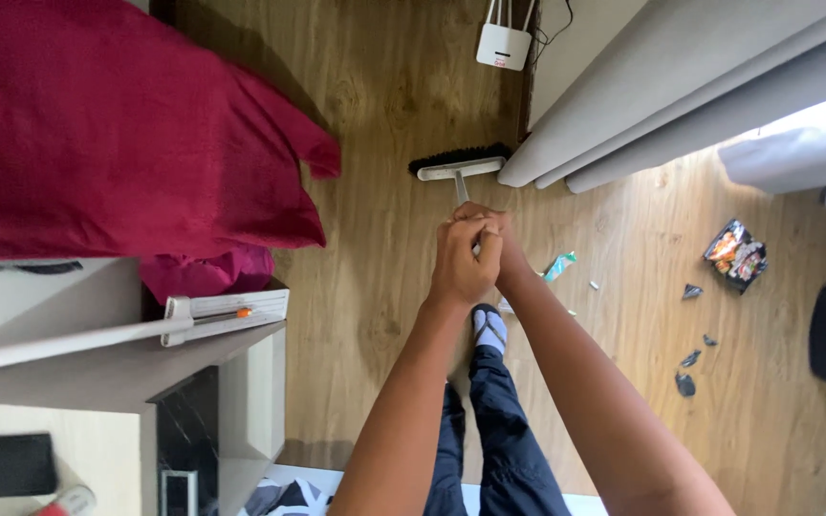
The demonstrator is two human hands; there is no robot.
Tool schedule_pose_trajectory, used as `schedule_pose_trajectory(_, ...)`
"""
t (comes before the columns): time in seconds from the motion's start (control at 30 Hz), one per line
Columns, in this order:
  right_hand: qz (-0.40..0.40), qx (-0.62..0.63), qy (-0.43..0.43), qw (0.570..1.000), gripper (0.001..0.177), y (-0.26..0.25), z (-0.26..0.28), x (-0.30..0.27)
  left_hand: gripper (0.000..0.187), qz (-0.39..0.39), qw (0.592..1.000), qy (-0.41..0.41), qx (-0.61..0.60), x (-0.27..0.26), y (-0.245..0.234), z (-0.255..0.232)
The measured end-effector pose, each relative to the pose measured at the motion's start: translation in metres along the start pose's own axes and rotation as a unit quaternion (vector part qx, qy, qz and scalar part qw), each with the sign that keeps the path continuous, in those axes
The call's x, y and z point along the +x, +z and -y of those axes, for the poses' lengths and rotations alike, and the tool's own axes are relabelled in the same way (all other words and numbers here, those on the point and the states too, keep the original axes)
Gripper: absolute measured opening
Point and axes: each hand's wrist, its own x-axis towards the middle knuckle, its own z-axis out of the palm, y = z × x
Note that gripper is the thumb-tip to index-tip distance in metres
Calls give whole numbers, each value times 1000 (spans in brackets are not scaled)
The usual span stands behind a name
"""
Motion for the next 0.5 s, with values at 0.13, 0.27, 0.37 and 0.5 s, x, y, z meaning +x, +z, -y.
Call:
schedule_pose_trajectory(0.13,-10,-47,19,999,13,9,-4,-2,26,7,1000,-12,-27,0,-9,-1)
schedule_pose_trajectory(0.27,4,-60,14,998,14,14,-21,-14,25,18,998,-38,-47,-8,-19,-13)
schedule_pose_trajectory(0.37,-29,-99,-60,993,29,10,-4,-24,23,14,998,-7,-53,-5,-22,-21)
schedule_pose_trajectory(0.5,-125,-66,24,990,41,14,43,-53,23,-2,996,-82,-41,-2,-23,-42)
